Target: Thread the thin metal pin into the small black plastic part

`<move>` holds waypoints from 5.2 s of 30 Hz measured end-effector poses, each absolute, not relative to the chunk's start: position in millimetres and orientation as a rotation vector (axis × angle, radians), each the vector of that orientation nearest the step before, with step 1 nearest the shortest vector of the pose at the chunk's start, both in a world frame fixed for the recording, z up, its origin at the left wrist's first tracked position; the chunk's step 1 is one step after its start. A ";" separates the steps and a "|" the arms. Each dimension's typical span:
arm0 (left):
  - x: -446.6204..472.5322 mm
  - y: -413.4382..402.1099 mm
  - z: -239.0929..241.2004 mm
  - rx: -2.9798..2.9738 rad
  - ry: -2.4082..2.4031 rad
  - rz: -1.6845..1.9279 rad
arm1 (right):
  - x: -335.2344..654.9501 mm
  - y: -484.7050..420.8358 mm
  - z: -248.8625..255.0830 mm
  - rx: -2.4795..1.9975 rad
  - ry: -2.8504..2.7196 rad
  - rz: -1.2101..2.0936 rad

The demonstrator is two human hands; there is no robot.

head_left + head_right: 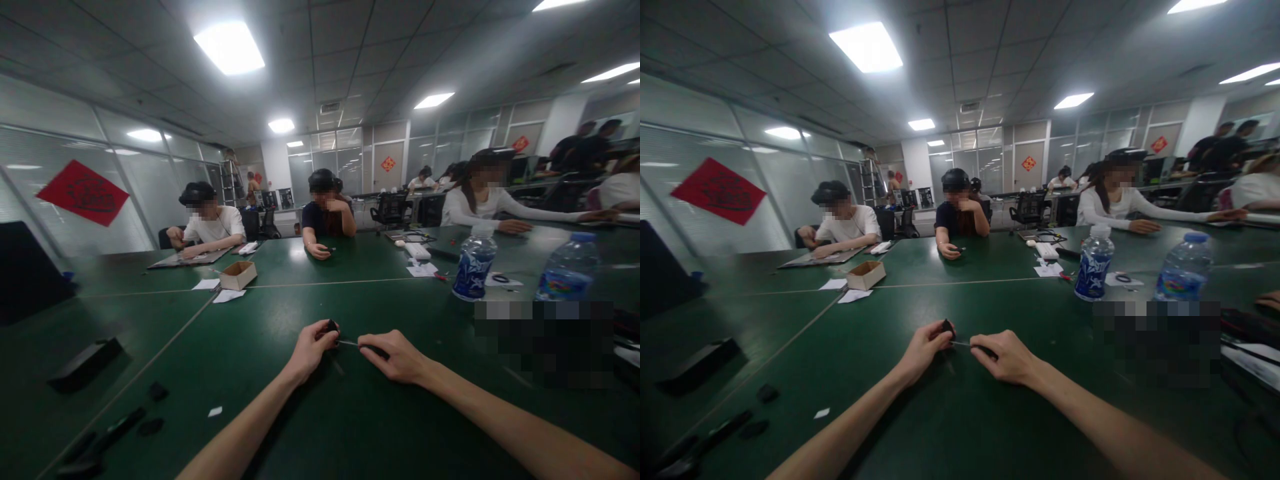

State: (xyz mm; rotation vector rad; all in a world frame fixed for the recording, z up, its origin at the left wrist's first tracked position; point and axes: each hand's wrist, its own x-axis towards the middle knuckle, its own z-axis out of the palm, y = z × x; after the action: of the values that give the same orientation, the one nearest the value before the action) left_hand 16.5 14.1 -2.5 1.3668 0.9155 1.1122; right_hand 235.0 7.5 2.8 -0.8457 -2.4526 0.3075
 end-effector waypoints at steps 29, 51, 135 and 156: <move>16.2 15.6 -4.0 1.317 0.882 1.098 | 235.4 14.5 -2.0 -1.049 -2.245 0.434; 14.5 14.9 -2.5 1.362 0.911 1.107 | 231.0 8.7 2.6 -1.005 -2.452 0.383; 13.8 11.2 -0.7 1.309 0.831 1.139 | 232.7 9.0 2.1 -0.955 -2.465 0.281; 15.4 11.5 0.1 1.348 0.815 1.183 | 233.4 11.3 -0.6 -0.905 -2.403 0.361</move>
State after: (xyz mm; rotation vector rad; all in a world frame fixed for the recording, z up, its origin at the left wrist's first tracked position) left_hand 15.4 11.5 0.1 1.3477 0.8145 1.1831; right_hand 233.4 11.3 -0.6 -0.9049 -2.4028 0.3615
